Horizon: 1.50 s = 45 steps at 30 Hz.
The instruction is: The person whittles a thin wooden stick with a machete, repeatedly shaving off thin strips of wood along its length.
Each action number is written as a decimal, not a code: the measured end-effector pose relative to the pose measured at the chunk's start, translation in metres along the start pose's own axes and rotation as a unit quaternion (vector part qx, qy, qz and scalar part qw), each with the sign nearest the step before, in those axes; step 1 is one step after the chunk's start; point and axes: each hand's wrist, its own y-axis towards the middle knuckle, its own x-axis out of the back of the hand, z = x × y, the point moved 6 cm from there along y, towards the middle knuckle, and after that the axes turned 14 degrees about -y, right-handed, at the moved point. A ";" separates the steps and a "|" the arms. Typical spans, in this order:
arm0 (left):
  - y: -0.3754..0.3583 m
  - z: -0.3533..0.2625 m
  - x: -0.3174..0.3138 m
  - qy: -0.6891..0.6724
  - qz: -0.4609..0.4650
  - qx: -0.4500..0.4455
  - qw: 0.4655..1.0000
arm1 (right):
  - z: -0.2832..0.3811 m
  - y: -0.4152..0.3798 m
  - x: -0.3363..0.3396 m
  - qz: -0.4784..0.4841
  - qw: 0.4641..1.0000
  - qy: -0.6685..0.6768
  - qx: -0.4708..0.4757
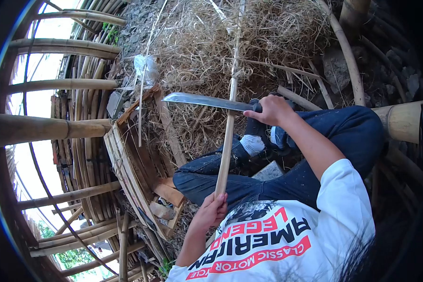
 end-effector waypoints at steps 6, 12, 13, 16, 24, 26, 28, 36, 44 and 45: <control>-0.006 -0.003 -0.006 0.011 0.007 0.004 1.000 | 0.044 -0.011 -0.004 -0.005 0.994 0.015 0.105; -0.004 0.010 -0.006 -0.038 0.027 0.025 0.999 | -0.003 0.009 -0.010 0.017 1.000 0.026 -0.001; -0.004 0.016 -0.008 -0.041 0.026 0.025 0.999 | -0.003 0.007 -0.008 -0.017 1.000 0.019 0.002; 0.003 0.015 -0.014 -0.026 0.024 0.019 0.999 | 0.001 -0.001 -0.001 -0.019 1.000 -0.006 -0.019; -0.006 0.007 -0.013 -0.019 0.011 0.036 0.999 | 0.051 -0.013 -0.005 0.015 0.987 -0.046 0.156; -0.010 0.011 -0.009 -0.025 -0.003 0.042 0.999 | 0.023 -0.001 -0.009 -0.006 0.995 -0.030 0.098; -0.012 0.014 -0.006 -0.032 -0.008 0.040 0.999 | -0.018 0.010 -0.021 0.011 0.999 0.026 -0.021; 0.005 0.009 -0.014 -0.041 0.044 0.042 0.997 | 0.027 -0.016 -0.012 -0.011 0.999 0.023 0.026; -0.015 0.009 -0.002 -0.012 -0.006 0.045 0.999 | 0.030 -0.005 -0.017 -0.048 0.994 -0.005 0.103; -0.016 0.008 0.001 -0.015 -0.007 0.043 0.999 | 0.006 0.005 -0.014 -0.030 0.999 -0.013 -0.002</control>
